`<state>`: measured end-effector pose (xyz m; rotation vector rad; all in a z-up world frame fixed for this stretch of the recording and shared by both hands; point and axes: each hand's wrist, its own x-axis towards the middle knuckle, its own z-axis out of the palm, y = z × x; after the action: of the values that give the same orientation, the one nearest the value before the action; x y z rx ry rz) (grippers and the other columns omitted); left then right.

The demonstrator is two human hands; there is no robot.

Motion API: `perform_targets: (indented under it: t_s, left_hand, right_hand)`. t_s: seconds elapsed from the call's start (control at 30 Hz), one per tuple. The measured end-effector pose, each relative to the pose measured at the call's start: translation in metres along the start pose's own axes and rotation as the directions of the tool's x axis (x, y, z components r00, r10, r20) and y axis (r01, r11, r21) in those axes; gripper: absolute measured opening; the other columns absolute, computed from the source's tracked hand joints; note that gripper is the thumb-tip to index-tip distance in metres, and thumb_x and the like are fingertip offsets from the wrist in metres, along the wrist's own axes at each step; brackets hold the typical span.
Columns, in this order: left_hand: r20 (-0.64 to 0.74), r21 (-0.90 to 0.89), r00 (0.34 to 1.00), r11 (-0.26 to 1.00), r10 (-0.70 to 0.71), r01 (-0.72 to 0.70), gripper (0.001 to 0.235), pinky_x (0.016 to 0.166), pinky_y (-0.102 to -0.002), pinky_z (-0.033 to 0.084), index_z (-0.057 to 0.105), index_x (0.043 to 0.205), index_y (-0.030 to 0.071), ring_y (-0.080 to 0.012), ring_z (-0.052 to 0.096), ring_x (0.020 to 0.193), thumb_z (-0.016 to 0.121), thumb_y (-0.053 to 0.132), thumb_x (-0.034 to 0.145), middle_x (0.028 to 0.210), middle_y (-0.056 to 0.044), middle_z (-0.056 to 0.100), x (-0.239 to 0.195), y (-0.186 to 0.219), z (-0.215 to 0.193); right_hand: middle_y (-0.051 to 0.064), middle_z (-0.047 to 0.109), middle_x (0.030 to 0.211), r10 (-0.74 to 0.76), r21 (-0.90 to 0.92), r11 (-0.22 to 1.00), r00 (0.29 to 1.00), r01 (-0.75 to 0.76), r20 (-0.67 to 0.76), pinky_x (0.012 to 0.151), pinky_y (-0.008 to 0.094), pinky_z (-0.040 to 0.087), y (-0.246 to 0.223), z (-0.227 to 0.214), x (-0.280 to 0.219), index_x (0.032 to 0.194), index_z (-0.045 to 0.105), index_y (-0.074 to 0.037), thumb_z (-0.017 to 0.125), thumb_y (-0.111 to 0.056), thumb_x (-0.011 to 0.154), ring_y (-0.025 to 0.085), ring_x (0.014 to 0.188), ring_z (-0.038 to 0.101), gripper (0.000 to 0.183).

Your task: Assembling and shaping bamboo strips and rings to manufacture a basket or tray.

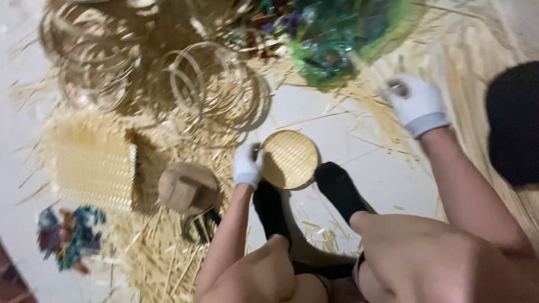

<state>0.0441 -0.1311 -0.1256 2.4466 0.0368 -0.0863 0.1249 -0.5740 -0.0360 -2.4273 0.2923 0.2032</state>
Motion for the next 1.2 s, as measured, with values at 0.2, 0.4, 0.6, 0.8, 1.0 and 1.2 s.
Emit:
perform_targets:
  t_s: [0.2,0.4,0.6,0.8,1.0,1.2]
  left_hand:
    - [0.183,-0.002,0.922,0.937,-0.342,0.349,0.022,0.084,-0.045,0.055,0.072,0.102,0.009,-0.0364,0.071,0.093,0.078,0.021,0.084,0.095,-0.018,0.072,-0.006,-0.027,0.025]
    - [0.109,-0.002,0.991,0.997,-0.073,0.073,0.018,0.082,-0.045,0.055,0.074,0.096,0.006,-0.0391,0.07,0.09,0.078,0.014,0.08,0.093,-0.021,0.073,-0.003,-0.006,0.005]
    - [0.314,-0.128,0.883,0.907,-0.348,0.402,0.02,0.077,-0.037,0.058,0.075,0.1,0.004,-0.0271,0.075,0.079,0.074,0.016,0.083,0.085,-0.017,0.076,-0.013,-0.017,0.011]
    - [0.266,-0.073,0.89,0.912,-0.371,0.403,0.017,0.073,-0.036,0.059,0.078,0.092,0.004,-0.0246,0.075,0.072,0.076,0.018,0.082,0.079,-0.016,0.076,-0.008,0.003,-0.005]
    - [0.134,-0.055,0.965,0.971,-0.225,0.234,0.014,0.076,-0.038,0.058,0.08,0.093,0.008,-0.029,0.073,0.078,0.078,0.016,0.081,0.084,-0.016,0.075,-0.021,0.0,0.003]
    - [0.115,-0.124,0.988,0.985,-0.106,0.12,0.031,0.079,-0.041,0.056,0.076,0.113,0.012,-0.0342,0.069,0.086,0.074,0.009,0.082,0.09,-0.017,0.071,-0.022,0.007,-0.006]
  right_hand:
    - [0.005,0.069,0.101,-0.443,-0.214,0.834,0.849,0.508,0.29,0.077,0.046,0.054,-0.104,0.084,-0.021,0.101,0.079,-0.025,0.071,-0.036,0.093,0.031,0.096,0.066,0.016]
    - [0.0,0.07,0.098,-0.529,-0.188,0.735,0.724,0.652,0.442,0.081,0.044,0.053,-0.117,0.129,-0.018,0.099,0.079,-0.03,0.071,-0.038,0.089,0.028,0.103,0.062,0.015]
    - [-0.002,0.071,0.1,-0.526,-0.144,0.739,0.696,0.659,0.489,0.086,0.044,0.052,-0.118,0.141,-0.015,0.1,0.078,-0.031,0.072,-0.038,0.087,0.028,0.104,0.061,0.016]
    - [-0.001,0.07,0.1,-0.588,-0.154,0.673,0.649,0.724,0.482,0.09,0.045,0.051,-0.119,0.151,-0.012,0.098,0.078,-0.032,0.074,-0.036,0.083,0.028,0.107,0.06,0.016]
    - [-0.001,0.07,0.102,-0.581,-0.168,0.67,0.651,0.723,0.488,0.09,0.046,0.05,-0.123,0.158,-0.011,0.099,0.077,-0.031,0.073,-0.032,0.084,0.028,0.108,0.06,0.015]
    - [-0.001,0.07,0.106,-0.579,-0.191,0.651,0.643,0.735,0.502,0.09,0.045,0.05,-0.118,0.167,-0.009,0.1,0.077,-0.032,0.072,-0.027,0.085,0.027,0.108,0.06,0.017]
